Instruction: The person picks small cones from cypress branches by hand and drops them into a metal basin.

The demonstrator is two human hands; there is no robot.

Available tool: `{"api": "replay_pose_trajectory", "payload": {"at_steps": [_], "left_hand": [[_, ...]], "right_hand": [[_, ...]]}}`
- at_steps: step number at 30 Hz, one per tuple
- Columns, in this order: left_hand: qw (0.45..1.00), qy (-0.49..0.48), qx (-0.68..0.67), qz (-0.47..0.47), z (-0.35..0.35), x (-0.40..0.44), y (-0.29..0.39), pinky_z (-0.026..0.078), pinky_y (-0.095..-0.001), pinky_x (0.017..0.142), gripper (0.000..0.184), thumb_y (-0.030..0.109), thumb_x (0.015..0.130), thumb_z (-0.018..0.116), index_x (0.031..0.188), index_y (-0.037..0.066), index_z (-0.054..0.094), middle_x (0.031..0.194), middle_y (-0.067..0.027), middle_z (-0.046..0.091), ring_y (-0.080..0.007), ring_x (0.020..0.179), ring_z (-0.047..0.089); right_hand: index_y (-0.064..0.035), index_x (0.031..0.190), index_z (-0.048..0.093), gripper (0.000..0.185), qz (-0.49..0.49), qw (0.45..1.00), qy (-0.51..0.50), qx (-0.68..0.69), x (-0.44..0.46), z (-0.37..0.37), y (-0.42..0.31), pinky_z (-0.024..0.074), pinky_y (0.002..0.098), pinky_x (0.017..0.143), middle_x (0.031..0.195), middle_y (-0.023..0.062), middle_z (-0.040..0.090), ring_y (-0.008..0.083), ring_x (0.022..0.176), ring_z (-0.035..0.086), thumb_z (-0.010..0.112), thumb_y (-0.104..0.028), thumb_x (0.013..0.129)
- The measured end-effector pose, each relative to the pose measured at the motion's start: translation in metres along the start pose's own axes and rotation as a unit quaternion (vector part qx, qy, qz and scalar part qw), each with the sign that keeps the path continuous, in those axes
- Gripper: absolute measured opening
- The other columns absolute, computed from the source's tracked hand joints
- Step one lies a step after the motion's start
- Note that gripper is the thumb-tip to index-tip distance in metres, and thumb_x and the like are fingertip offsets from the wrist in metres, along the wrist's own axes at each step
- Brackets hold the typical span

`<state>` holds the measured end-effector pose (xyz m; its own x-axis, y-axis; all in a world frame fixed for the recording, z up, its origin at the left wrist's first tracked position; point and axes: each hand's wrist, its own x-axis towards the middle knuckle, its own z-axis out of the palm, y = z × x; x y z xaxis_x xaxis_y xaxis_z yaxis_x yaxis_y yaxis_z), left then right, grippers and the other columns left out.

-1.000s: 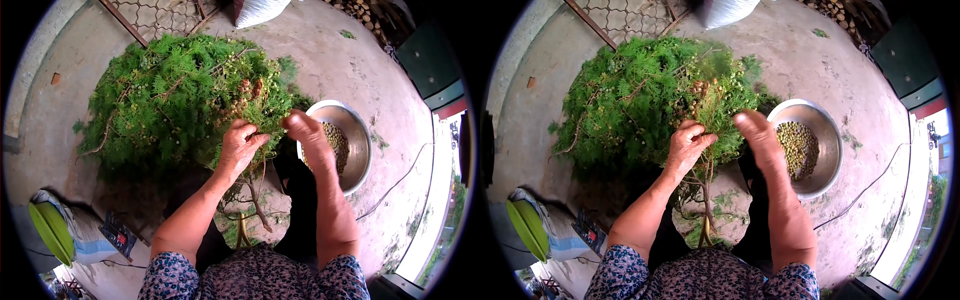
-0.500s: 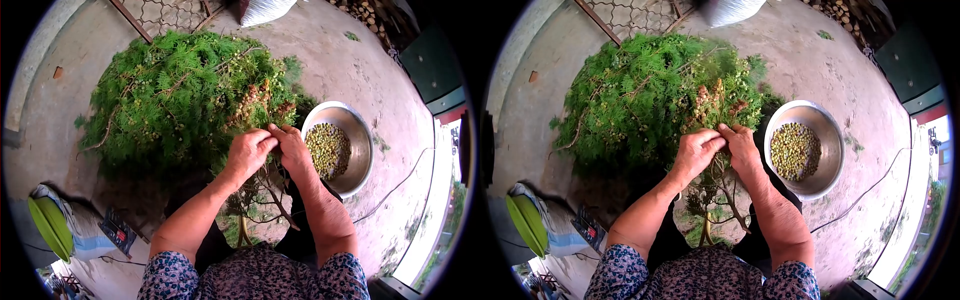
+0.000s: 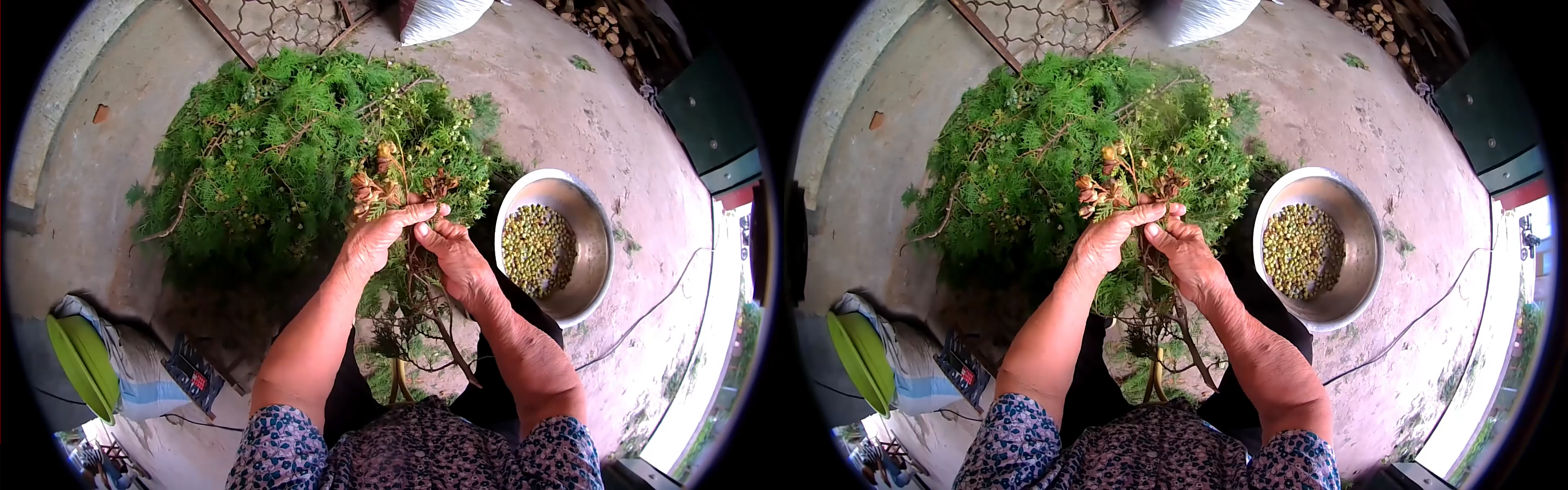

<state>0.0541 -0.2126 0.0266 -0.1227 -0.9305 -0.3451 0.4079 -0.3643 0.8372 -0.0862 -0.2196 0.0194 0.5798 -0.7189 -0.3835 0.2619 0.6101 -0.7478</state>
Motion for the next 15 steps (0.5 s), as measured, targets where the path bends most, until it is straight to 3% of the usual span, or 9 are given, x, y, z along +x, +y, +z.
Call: {"api": "replay_pose_trajectory", "payload": {"at_steps": [6, 9, 10, 11, 13, 14, 15], "left_hand": [[0.996, 0.041, -0.057, 0.049, 0.003, -0.002, -0.007, 0.045, -0.0261, 0.081, 0.021, 0.016, 0.08, 0.063, 0.096, 0.002, 0.062, 0.095, -0.0069, 0.064, -0.0149, 0.087, 0.059], [0.985, 0.126, -0.022, 0.12, 0.004, -0.003, -0.014, 0.047, -0.0255, 0.075, 0.016, 0.015, 0.08, 0.062, 0.091, 0.003, 0.061, 0.087, -0.0037, 0.063, -0.0133, 0.082, 0.059], [0.977, 0.166, 0.018, 0.132, 0.004, -0.002, -0.017, 0.047, -0.0262, 0.07, 0.011, 0.013, 0.08, 0.061, 0.086, 0.003, 0.06, 0.08, -0.0002, 0.059, -0.0116, 0.077, 0.058], [0.977, 0.165, 0.017, 0.132, 0.004, -0.002, -0.017, 0.047, -0.0262, 0.07, 0.011, 0.013, 0.08, 0.061, 0.086, 0.003, 0.06, 0.08, -0.0002, 0.059, -0.0116, 0.077, 0.058], [0.971, 0.123, 0.119, 0.165, 0.006, -0.004, -0.017, 0.048, -0.0258, 0.062, 0.011, 0.011, 0.081, 0.059, 0.087, 0.003, 0.058, 0.078, 0.0006, 0.058, -0.0109, 0.068, 0.056], [0.988, 0.097, 0.062, 0.105, 0.017, -0.012, -0.006, 0.047, -0.0244, 0.052, 0.012, 0.012, 0.081, 0.057, 0.088, 0.002, 0.057, 0.078, -0.0005, 0.058, -0.0108, 0.06, 0.055], [0.982, 0.1, 0.09, 0.136, 0.022, -0.012, -0.004, 0.044, -0.0241, 0.045, 0.014, 0.012, 0.082, 0.057, 0.09, 0.001, 0.057, 0.077, -0.0017, 0.058, -0.0108, 0.054, 0.054]], "right_hand": [[0.0041, 0.107, 0.058, 0.037, -0.046, 0.984, -0.011, -0.174, -0.001, -0.002, -0.012, 0.0372, 0.027, 0.089, 0.102, 0.0065, 0.06, 0.0104, 0.097, 0.05, 0.062, -0.025, 0.084], [0.0052, 0.105, 0.058, 0.049, -0.062, 0.983, 0.017, -0.174, -0.012, 0.001, -0.041, 0.0427, 0.0312, 0.086, 0.097, 0.0114, 0.063, 0.0169, 0.091, 0.057, 0.052, -0.04, 0.088], [0.0048, 0.105, 0.057, 0.054, -0.092, 0.982, 0.022, -0.166, -0.003, -0.014, -0.034, 0.0472, 0.0328, 0.077, 0.093, 0.0125, 0.064, 0.0188, 0.08, 0.061, 0.046, -0.045, 0.089], [0.003, 0.108, 0.055, 0.049, -0.118, 0.976, 0.077, -0.167, 0.001, -0.017, -0.034, 0.0483, 0.0293, 0.069, 0.092, 0.0107, 0.063, 0.0163, 0.073, 0.061, 0.047, -0.042, 0.09], [-0.0005, 0.115, 0.051, 0.042, -0.19, 0.965, 0.076, -0.162, 0.002, -0.019, -0.038, 0.0469, 0.0238, 0.063, 0.099, 0.0096, 0.06, 0.0119, 0.072, 0.059, 0.053, -0.033, 0.089], [-0.0005, 0.115, 0.051, 0.042, -0.19, 0.965, 0.078, -0.162, 0.002, -0.016, -0.043, 0.0469, 0.0238, 0.063, 0.099, 0.0096, 0.06, 0.0119, 0.072, 0.059, 0.053, -0.033, 0.089], [-0.002, 0.117, 0.049, 0.037, -0.199, 0.952, 0.075, -0.219, 0.001, -0.011, -0.051, 0.0471, 0.0234, 0.063, 0.101, 0.0082, 0.057, 0.0111, 0.072, 0.058, 0.056, -0.023, 0.087]]}}
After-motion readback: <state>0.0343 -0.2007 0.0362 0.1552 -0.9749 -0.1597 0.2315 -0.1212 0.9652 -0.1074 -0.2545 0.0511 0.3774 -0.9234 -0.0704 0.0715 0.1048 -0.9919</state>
